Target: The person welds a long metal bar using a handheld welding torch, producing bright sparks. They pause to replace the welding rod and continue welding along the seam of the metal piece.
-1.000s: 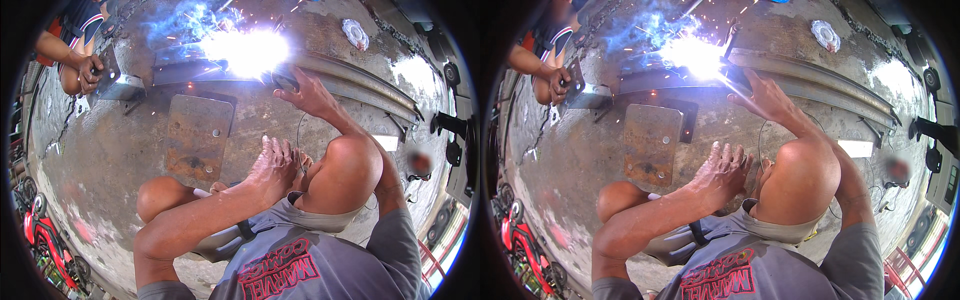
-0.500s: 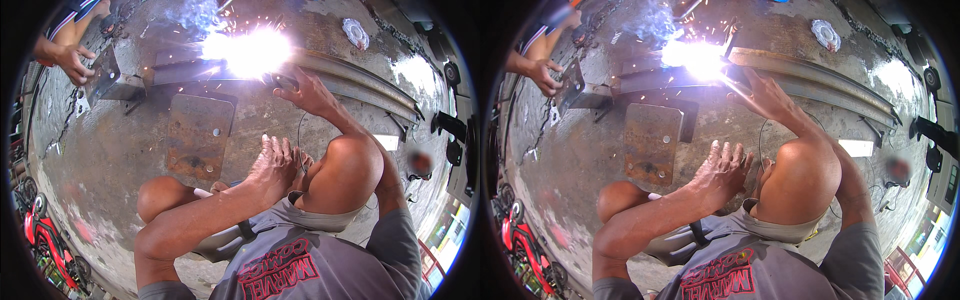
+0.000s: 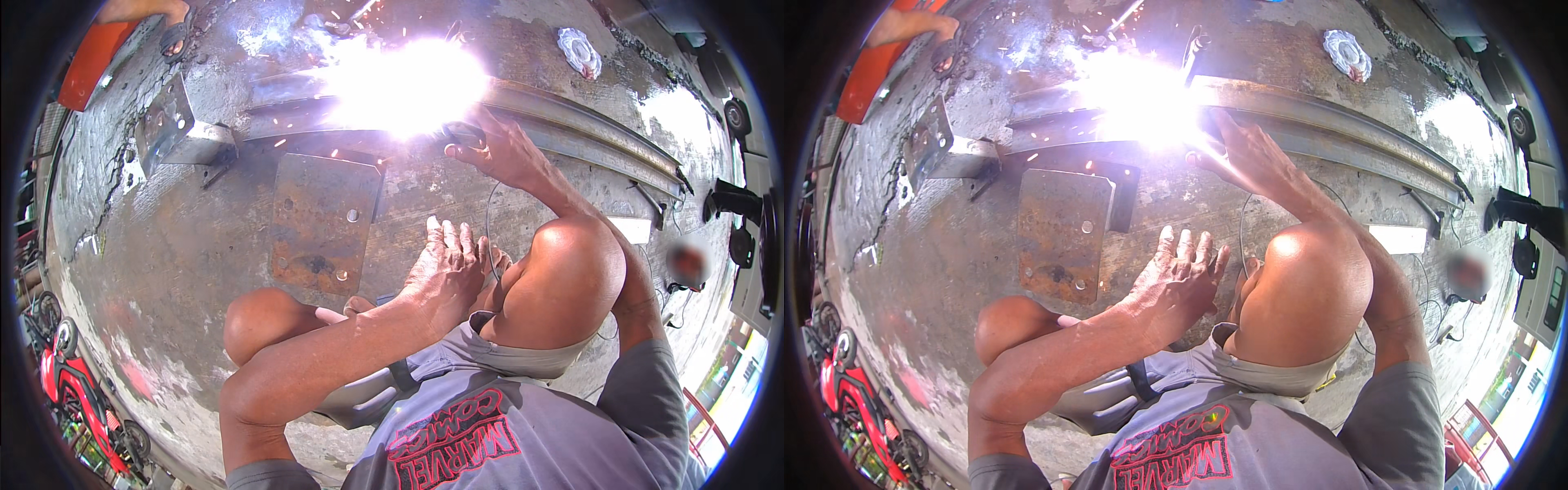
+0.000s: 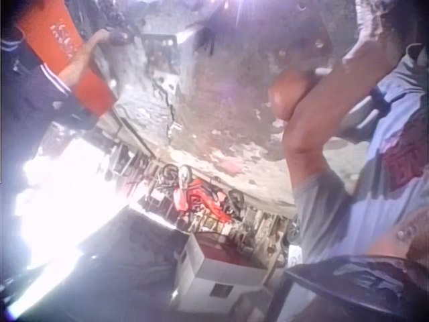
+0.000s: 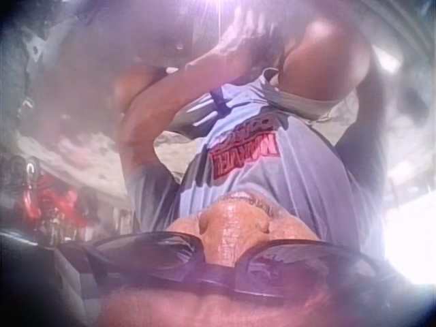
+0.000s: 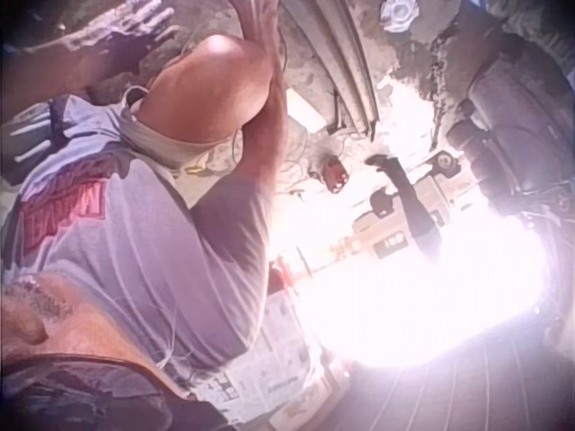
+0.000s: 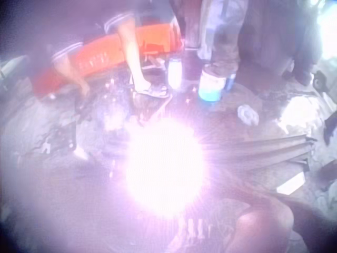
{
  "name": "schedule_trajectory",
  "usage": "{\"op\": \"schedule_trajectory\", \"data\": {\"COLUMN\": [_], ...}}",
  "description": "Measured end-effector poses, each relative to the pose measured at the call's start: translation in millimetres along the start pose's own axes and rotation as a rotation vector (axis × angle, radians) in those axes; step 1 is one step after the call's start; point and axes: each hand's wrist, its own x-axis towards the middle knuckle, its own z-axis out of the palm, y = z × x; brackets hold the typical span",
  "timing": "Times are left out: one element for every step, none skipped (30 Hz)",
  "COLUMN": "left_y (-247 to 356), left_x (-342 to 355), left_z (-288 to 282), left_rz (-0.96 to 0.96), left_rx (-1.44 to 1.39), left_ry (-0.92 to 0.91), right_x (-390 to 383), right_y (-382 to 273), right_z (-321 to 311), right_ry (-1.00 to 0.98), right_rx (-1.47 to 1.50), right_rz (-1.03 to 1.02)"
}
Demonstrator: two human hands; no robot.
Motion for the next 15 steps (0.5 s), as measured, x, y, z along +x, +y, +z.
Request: {"op": "schedule_trajectory", "data": {"left_y": [0,0,0,1,1,0,0,-1,-2,-2,-1,0,0,0,0], "left_x": [0,-1,-1,-1,-2,-4,-5,-6,-7,-8,-6,-3,-2,-2,-2], "left_z": [1,2,-3,-7,-12,-13,-13,-8,-3,1,5,4,4,3,1], "left_rz": [-0.005,-0.013,-0.015,-0.017,0.005,0.009,0.013,0.01,0.009,0.008,0.003,-0.002,-0.008,-0.009,-0.01], "left_rx": [-0.002,0.003,0.01,0.017,-0.002,0.0,0.003,0.025,0.048,0.071,0.067,0.063,0.059,0.051,0.043], "left_ry": [0.002,-0.005,-0.01,-0.014,-0.018,-0.015,-0.011,0.024,0.062,0.099,0.08,0.059,0.038,0.032,0.025], "right_x": [-1,-2,-2,-3,-2,0,0,0,-1,0,0,1,1,1,0], "right_y": [-12,-19,-17,-14,-11,-15,-19,-23,-27,-27,-26,-25,-25,-25,-24], "right_z": [-4,-6,-6,-5,-6,-8,-11,-13,-15,-14,-12,-11,-11,-11,-11], "right_ry": [-0.013,-0.025,-0.016,-0.006,0.003,-0.029,-0.054,-0.079,-0.102,-0.098,-0.094,-0.09,-0.094,-0.097,-0.1], "right_rx": [-0.008,-0.016,-0.031,-0.046,-0.061,0.001,-0.004,-0.009,-0.017,-0.041,-0.065,-0.087,-0.089,-0.091,-0.092], "right_rz": [0.012,0.025,0.003,-0.018,-0.039,-0.022,0.011,0.044,0.079,0.091,0.103,0.115,0.115,0.114,0.114]}}
